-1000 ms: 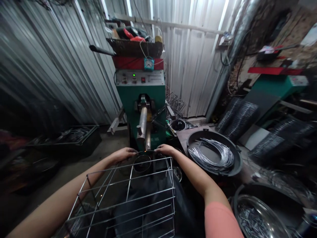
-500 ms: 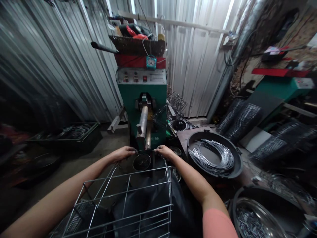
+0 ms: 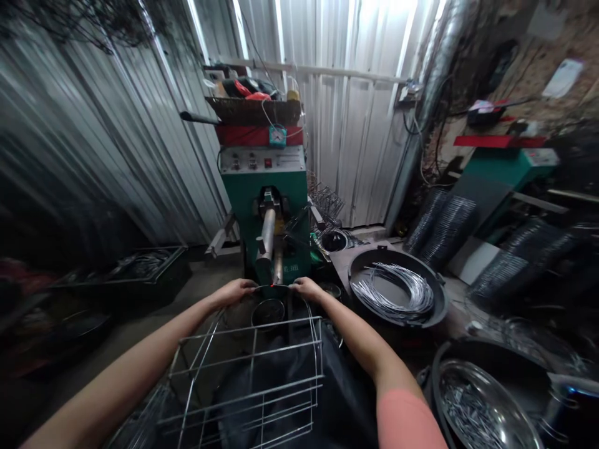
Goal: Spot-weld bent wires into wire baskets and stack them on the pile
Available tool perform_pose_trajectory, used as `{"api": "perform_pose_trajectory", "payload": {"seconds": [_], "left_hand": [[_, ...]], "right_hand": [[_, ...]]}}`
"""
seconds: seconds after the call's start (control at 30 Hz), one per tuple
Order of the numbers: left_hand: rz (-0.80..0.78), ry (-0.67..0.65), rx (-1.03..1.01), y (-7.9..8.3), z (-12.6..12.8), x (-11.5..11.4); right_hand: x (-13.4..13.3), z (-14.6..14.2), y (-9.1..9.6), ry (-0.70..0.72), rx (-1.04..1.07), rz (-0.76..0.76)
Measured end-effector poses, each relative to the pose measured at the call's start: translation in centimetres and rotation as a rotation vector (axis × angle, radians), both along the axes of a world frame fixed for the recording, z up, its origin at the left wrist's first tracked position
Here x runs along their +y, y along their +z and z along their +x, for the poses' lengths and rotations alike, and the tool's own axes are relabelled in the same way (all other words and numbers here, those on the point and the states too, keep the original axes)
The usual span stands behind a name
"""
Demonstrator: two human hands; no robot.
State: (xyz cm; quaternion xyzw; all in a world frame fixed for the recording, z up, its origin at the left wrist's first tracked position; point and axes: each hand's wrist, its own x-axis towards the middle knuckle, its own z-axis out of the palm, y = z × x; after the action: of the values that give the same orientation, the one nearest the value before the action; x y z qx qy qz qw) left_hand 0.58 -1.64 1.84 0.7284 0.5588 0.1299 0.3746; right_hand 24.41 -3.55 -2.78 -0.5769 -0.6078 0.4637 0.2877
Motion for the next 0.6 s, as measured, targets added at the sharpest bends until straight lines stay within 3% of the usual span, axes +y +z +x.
{"api": "perform_pose_trajectory", "payload": {"seconds": [0.2,0.33,0.37,0.43,0.53,0.6], "left_hand": [[0.125,0.007,-0.078,1.4,0.9,-2.5],[0.170,0.019,-0.180,1.6,-2.1,-6.2],[0.198,0.075,-0.256,0.9,-3.5,-7.6],[0.230,0.343,-0.402,-1.6,-6.6,-11.1],[-0.115,0.683,-0.535,-7.5,-10.0,-17.6],[-0.255,0.841,-0.773,-11.2,-10.5,-22.1]], "right_hand": [[-2.6,0.3,-1.5,0.008,0.022,0.116],[-4.5,0.9,-2.1,0.031,0.087,0.180],[-4.9,1.2,-2.1,0.032,0.083,0.196],[-5.4,1.7,-2.0,0.033,0.059,0.238],[-5.8,2.2,-1.9,0.039,0.023,0.299],[-6.0,2.1,-1.9,0.043,-0.005,0.345]]}}
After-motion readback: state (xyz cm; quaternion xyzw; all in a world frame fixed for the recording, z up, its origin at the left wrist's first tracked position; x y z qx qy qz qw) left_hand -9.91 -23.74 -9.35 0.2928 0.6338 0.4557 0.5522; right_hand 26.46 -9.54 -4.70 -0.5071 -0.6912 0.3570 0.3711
